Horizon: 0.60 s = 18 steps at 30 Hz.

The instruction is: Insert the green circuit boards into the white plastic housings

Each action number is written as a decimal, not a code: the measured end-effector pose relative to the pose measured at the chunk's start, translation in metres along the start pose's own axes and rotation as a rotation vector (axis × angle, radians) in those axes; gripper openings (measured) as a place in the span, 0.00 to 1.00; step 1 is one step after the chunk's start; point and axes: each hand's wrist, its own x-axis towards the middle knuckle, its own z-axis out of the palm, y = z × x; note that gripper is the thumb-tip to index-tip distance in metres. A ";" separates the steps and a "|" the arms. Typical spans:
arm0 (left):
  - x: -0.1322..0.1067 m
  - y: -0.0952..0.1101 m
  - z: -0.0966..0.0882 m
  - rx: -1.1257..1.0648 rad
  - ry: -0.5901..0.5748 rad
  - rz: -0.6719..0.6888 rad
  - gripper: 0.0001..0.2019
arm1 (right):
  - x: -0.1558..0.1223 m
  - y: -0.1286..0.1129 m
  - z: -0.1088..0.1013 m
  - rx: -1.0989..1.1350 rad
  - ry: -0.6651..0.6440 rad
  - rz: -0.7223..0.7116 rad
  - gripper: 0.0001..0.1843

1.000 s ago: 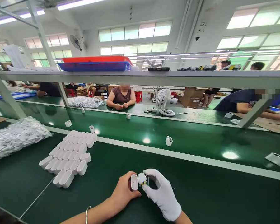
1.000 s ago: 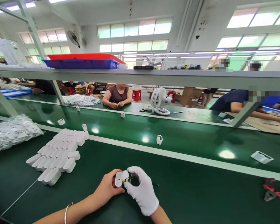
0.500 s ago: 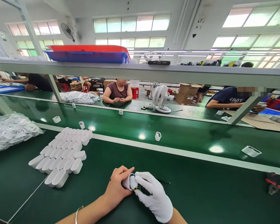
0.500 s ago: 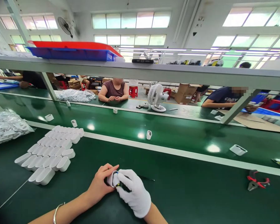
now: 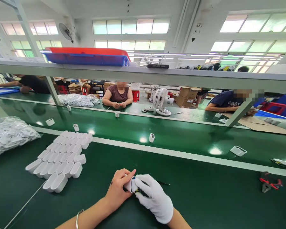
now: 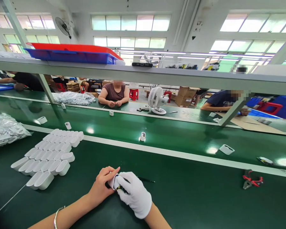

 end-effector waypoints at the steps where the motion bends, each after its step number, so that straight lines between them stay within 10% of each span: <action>1: 0.000 -0.001 0.000 0.004 0.002 0.001 0.33 | 0.000 0.000 0.001 -0.015 -0.033 0.002 0.15; 5: 0.001 -0.004 0.001 -0.001 0.003 -0.013 0.33 | -0.005 0.000 0.005 0.036 -0.083 0.095 0.19; 11: 0.002 -0.005 0.002 -0.234 -0.054 0.056 0.34 | -0.011 0.000 0.013 0.891 -0.082 0.778 0.33; 18: 0.000 -0.002 0.000 -0.247 -0.175 0.070 0.33 | 0.000 -0.005 0.025 1.126 -0.050 0.990 0.18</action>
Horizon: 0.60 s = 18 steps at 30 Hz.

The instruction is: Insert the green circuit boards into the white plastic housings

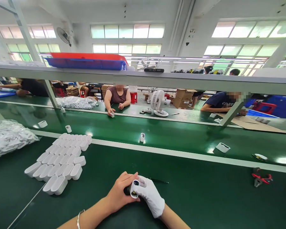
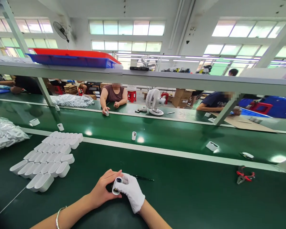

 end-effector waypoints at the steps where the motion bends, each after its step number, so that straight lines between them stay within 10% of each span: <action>1: 0.000 0.001 -0.001 -0.003 -0.007 -0.005 0.33 | 0.000 -0.001 0.001 -0.001 0.026 -0.001 0.18; 12: 0.002 0.011 -0.005 -0.236 -0.019 -0.097 0.31 | -0.008 -0.011 0.014 -0.021 0.213 -0.029 0.20; 18: 0.003 0.004 0.007 -0.815 0.044 -0.410 0.38 | -0.004 -0.008 0.005 0.096 0.162 -0.088 0.21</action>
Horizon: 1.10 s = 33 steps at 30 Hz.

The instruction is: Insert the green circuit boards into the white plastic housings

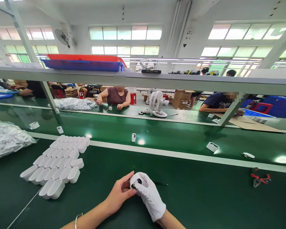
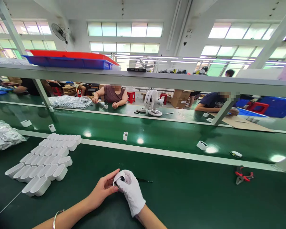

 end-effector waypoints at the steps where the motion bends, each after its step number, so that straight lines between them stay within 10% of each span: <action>1: 0.001 0.000 0.001 -0.037 0.025 -0.025 0.38 | 0.001 -0.002 -0.002 -0.019 -0.026 -0.009 0.20; 12: 0.002 -0.007 -0.003 -0.110 0.059 -0.051 0.34 | -0.005 -0.022 -0.020 -0.865 -0.169 0.133 0.10; 33: -0.006 -0.008 0.001 -0.046 0.000 -0.080 0.28 | -0.017 -0.008 -0.004 -0.744 -0.139 0.044 0.10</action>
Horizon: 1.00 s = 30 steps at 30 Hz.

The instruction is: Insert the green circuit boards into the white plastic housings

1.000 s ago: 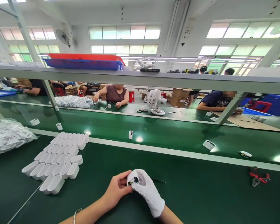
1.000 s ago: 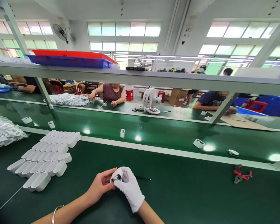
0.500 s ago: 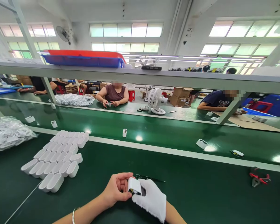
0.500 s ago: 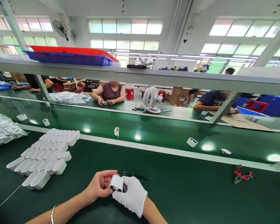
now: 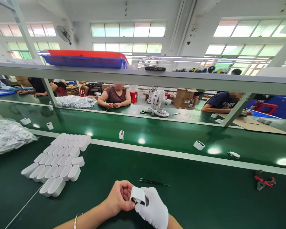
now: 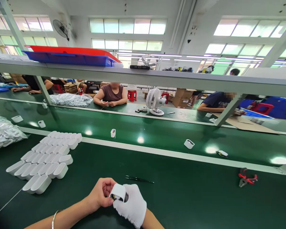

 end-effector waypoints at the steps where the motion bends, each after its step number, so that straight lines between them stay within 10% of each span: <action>1: 0.000 0.001 0.000 -0.005 -0.006 0.006 0.29 | 0.002 0.001 0.000 0.013 -0.007 0.021 0.10; 9: -0.004 0.034 -0.004 0.696 -0.144 0.382 0.17 | 0.015 0.007 -0.004 -0.046 -0.104 0.062 0.19; 17: 0.005 0.027 -0.006 0.940 0.101 0.232 0.06 | 0.018 0.026 -0.044 -0.766 0.467 -0.164 0.10; 22: 0.002 0.024 -0.003 0.970 0.189 0.211 0.05 | 0.026 0.047 -0.066 -0.783 0.357 -0.275 0.07; 30: 0.003 0.022 -0.003 0.981 0.179 0.147 0.07 | 0.018 0.017 -0.040 -0.831 0.352 -0.574 0.12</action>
